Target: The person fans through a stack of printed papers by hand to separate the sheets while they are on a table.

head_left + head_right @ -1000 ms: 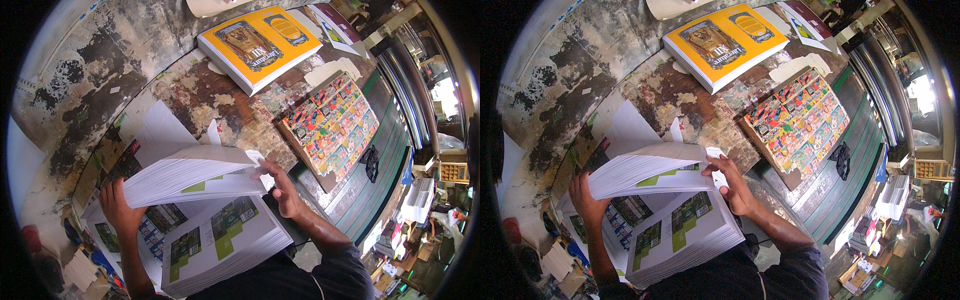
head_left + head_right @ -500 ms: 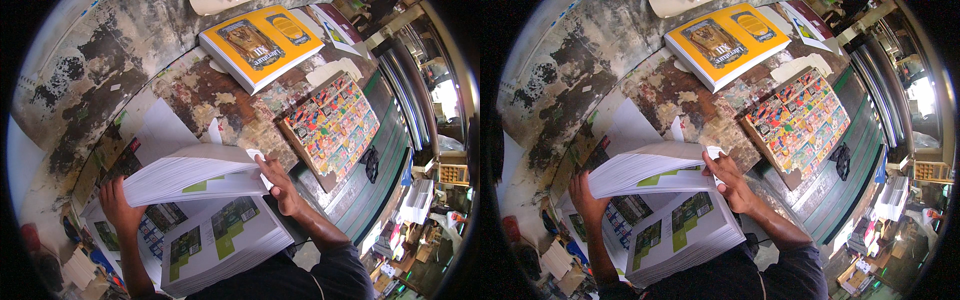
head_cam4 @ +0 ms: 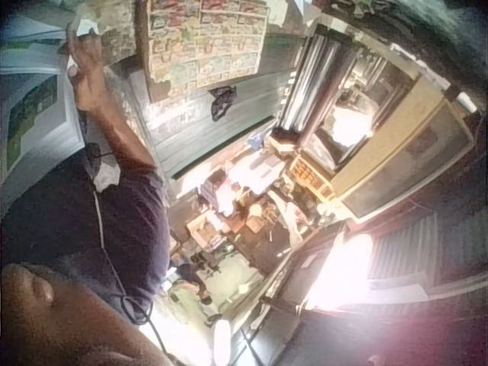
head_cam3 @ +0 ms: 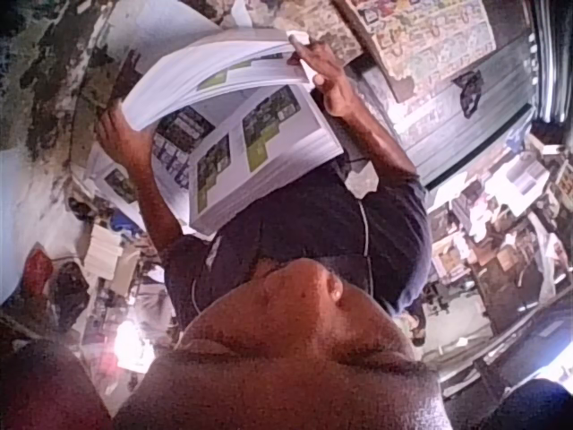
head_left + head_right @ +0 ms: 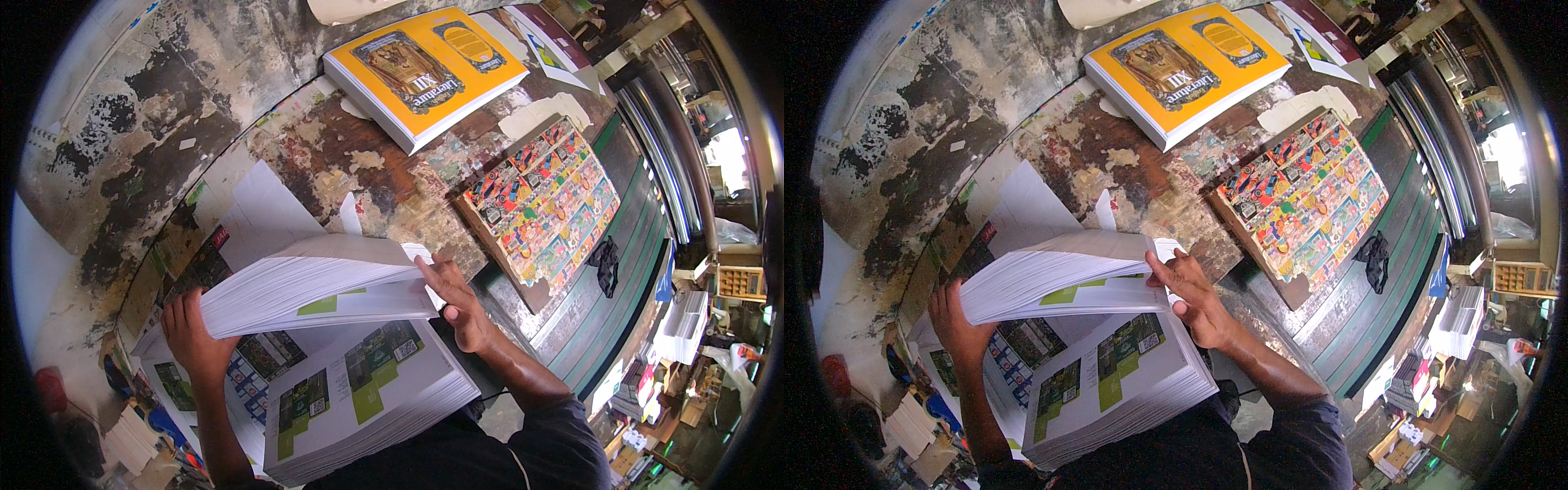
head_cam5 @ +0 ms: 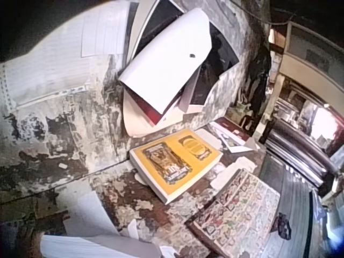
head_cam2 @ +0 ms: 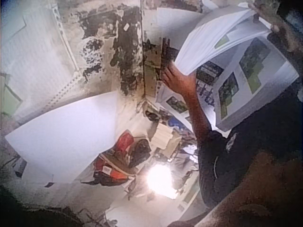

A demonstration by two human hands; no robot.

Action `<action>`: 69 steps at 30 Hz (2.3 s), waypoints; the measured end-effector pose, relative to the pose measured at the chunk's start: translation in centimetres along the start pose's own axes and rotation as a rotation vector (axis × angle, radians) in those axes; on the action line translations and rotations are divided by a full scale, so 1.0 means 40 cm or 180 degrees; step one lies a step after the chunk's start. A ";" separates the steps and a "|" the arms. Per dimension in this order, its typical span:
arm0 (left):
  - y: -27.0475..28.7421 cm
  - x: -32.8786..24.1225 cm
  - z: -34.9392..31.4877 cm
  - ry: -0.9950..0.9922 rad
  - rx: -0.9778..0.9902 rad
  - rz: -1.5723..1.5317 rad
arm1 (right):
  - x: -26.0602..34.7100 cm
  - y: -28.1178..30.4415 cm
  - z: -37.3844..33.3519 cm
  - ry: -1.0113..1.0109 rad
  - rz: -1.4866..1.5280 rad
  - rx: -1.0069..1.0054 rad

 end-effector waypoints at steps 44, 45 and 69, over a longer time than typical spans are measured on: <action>-0.002 0.005 0.002 0.0017 0.0055 0.0049 | -0.006 -0.016 0.017 -0.0003 0.0068 0.0104; -0.005 0.008 0.002 0.0069 0.0118 0.0030 | -0.006 -0.016 0.016 0.0009 0.0065 0.0107; 0.004 0.000 0.011 -0.0035 0.0020 -0.0021 | -0.003 -0.012 0.014 -0.0033 0.0140 -0.0026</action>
Point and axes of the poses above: each hand's wrist, its own z-axis towards the middle knuckle, its own y-axis out of the back of the hand, x = y × z, the point moved 8 cm from there along z, towards the middle knuckle, and after that the axes turned 1 degree about -z, right-handed, at the moved point
